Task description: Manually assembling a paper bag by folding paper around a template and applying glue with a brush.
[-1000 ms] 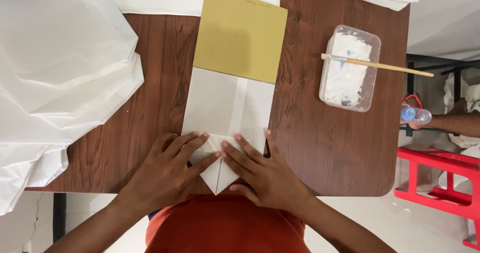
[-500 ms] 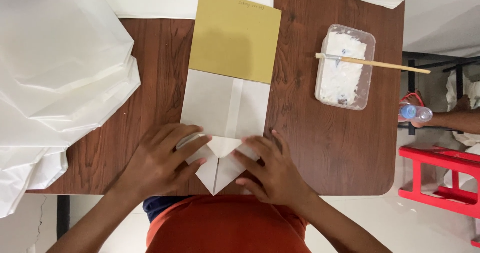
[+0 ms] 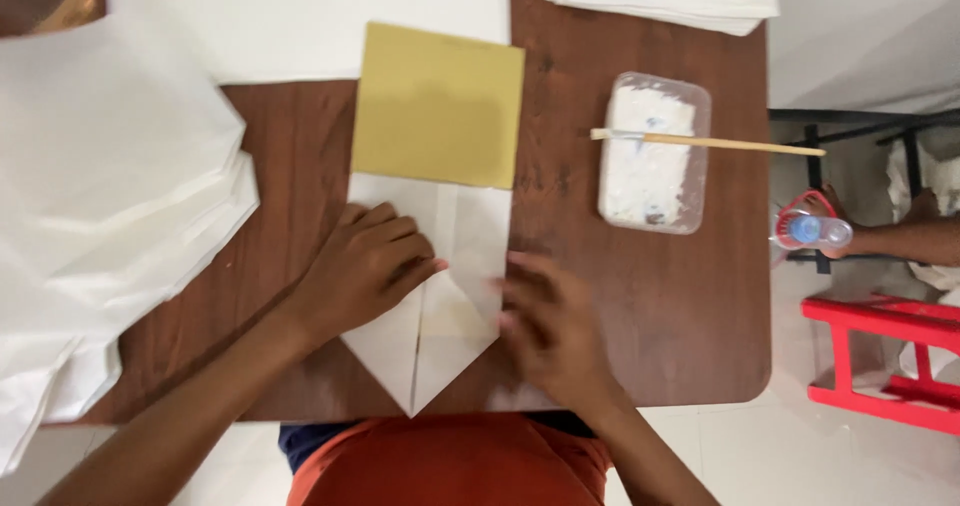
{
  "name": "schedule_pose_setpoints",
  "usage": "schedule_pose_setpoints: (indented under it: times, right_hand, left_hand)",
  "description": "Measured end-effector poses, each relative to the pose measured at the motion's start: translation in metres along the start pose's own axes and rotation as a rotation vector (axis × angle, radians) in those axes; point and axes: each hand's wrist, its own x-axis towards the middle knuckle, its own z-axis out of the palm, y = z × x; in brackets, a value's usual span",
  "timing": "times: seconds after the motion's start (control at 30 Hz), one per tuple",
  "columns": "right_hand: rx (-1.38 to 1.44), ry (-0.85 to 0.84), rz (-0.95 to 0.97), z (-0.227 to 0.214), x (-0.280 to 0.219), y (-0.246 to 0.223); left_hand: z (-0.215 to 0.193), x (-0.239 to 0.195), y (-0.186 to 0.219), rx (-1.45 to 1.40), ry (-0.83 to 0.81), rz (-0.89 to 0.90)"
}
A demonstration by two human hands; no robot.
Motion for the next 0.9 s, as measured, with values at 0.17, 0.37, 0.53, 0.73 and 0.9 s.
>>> schedule_pose_setpoints:
  times: [0.17,0.37,0.53,0.73,0.9]
  right_hand:
    - [0.919,0.869,0.881,-0.066,-0.002,0.066]
    - [1.506,0.573,0.944,-0.115,-0.006,0.18]
    - [1.492,0.482,0.923,-0.126,0.032,0.202]
    - [1.162,0.878,0.769,-0.113,0.042,0.189]
    - [0.59,1.202,0.205,-0.111,0.018,0.176]
  left_hand:
    - [0.001,0.009,0.001,0.015,0.006,-0.034]
    - [0.01,0.006,-0.003,0.107,0.01,-0.007]
    - [0.009,0.009,-0.003,0.108,-0.014,0.041]
    - [0.005,0.017,0.005,0.071,-0.011,-0.011]
    - [0.013,0.016,0.001,0.077,-0.015,-0.029]
